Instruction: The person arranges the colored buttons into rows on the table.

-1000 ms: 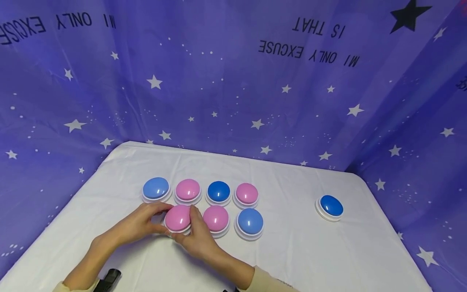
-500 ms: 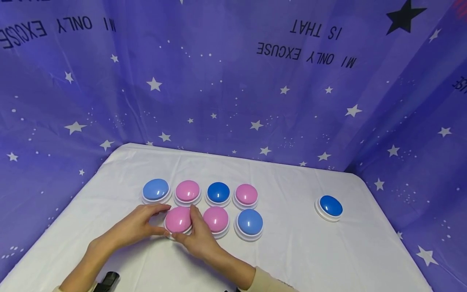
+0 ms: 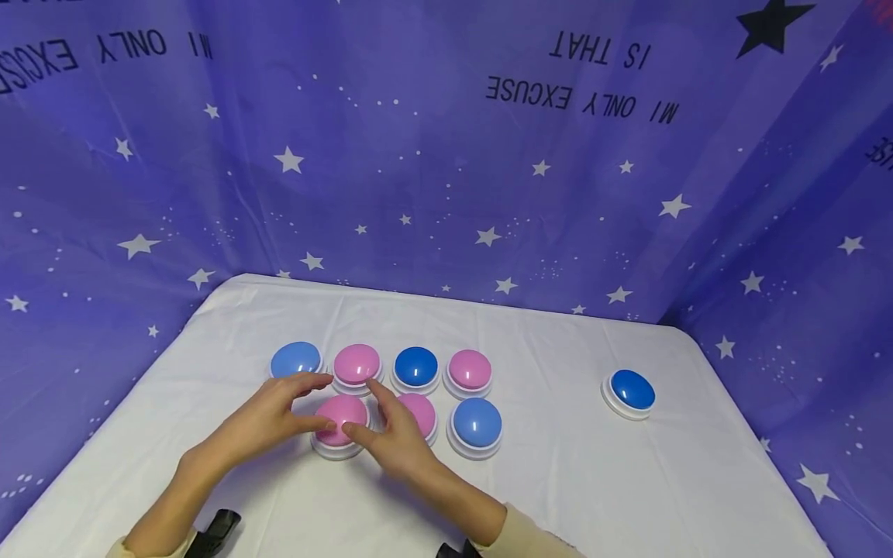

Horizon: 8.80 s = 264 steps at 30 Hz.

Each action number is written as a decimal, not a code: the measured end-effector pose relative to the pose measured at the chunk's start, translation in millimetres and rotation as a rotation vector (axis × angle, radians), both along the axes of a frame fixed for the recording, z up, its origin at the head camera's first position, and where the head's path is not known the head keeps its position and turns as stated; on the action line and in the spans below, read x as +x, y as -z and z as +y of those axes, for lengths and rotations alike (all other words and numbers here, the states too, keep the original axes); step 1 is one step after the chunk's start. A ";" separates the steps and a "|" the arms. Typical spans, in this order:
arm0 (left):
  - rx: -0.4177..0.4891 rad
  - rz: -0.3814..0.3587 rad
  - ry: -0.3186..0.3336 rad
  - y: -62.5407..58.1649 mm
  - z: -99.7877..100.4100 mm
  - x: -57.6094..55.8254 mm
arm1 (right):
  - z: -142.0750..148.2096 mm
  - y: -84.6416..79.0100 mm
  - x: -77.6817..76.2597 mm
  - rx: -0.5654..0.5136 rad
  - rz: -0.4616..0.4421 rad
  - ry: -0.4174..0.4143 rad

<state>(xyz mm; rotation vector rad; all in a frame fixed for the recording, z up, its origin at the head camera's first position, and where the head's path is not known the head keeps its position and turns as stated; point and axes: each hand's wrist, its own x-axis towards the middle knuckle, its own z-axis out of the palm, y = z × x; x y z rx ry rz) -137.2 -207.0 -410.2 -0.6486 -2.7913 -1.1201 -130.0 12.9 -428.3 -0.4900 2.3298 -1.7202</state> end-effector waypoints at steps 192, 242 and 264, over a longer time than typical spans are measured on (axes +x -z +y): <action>0.047 0.031 0.216 -28.9 229.2 -44.5 | 235.0 -18.9 -7.9 -0.012 0.159 0.271; 0.040 0.052 -0.051 -35.7 16.3 5.1 | 21.6 -13.0 -20.7 -0.133 0.135 -0.042; -0.017 0.150 -0.135 0.2 -73.1 34.6 | -78.9 1.1 6.6 0.083 0.177 -0.010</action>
